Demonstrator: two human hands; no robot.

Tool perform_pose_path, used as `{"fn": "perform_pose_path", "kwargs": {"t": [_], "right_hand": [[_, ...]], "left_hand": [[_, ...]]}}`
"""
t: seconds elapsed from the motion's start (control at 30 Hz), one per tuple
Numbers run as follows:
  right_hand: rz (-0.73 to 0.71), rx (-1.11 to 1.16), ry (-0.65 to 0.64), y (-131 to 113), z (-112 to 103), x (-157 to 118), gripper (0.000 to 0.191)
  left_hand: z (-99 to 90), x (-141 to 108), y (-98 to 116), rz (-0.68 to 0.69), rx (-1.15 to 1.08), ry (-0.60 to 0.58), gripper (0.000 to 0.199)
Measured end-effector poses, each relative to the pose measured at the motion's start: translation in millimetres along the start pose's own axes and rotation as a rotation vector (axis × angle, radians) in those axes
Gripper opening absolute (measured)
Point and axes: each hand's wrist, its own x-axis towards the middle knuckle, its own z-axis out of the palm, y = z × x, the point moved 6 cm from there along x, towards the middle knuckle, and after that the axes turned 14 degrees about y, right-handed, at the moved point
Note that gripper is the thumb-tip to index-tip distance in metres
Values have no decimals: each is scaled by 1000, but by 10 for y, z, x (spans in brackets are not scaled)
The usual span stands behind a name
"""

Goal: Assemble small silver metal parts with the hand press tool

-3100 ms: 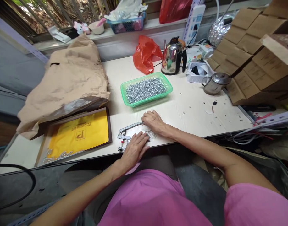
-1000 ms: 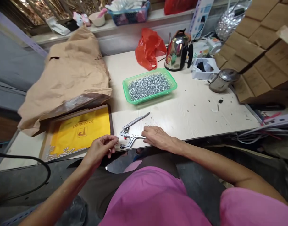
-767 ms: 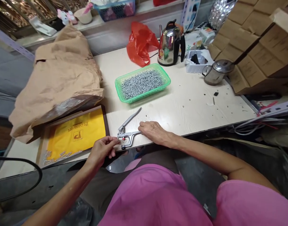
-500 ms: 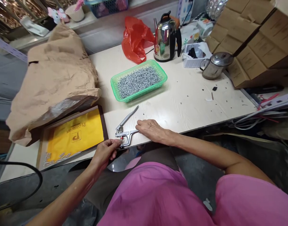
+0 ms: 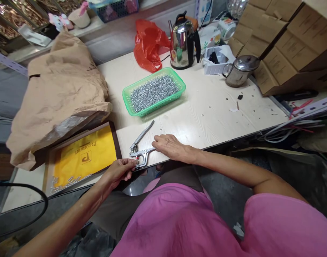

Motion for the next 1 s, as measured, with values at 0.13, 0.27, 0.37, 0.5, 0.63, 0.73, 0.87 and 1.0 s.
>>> {"fn": "perform_pose_path", "kwargs": {"t": [0.13, 0.27, 0.37, 0.5, 0.63, 0.73, 0.87, 1.0], "right_hand": [[-30, -14, 53, 92, -142, 149, 53], [-95, -58, 17, 212, -97, 358, 91], [-156, -59, -33, 234, -27, 454, 90], [-158, -64, -57, 219, -21, 491, 84], [-139, -62, -64, 188, -50, 483, 77], [-119, -66, -79, 168, -57, 470, 67], [-107, -89, -95, 129, -72, 452, 59], [-100, -87, -114, 85, -109, 417, 47]], "left_hand": [[3, -12, 4, -1, -14, 5, 37], [-6, -8, -18, -8, 3, 26, 38], [-3, -13, -22, 2, 5, 24, 39], [-5, -26, -25, 0, 12, 34, 41], [-6, -29, -29, 3, 17, 40, 42], [0, -28, -38, 2, 12, 37, 42], [11, -17, -42, -3, -4, 40, 41], [4, -14, -55, -9, -12, 49, 40]]}}
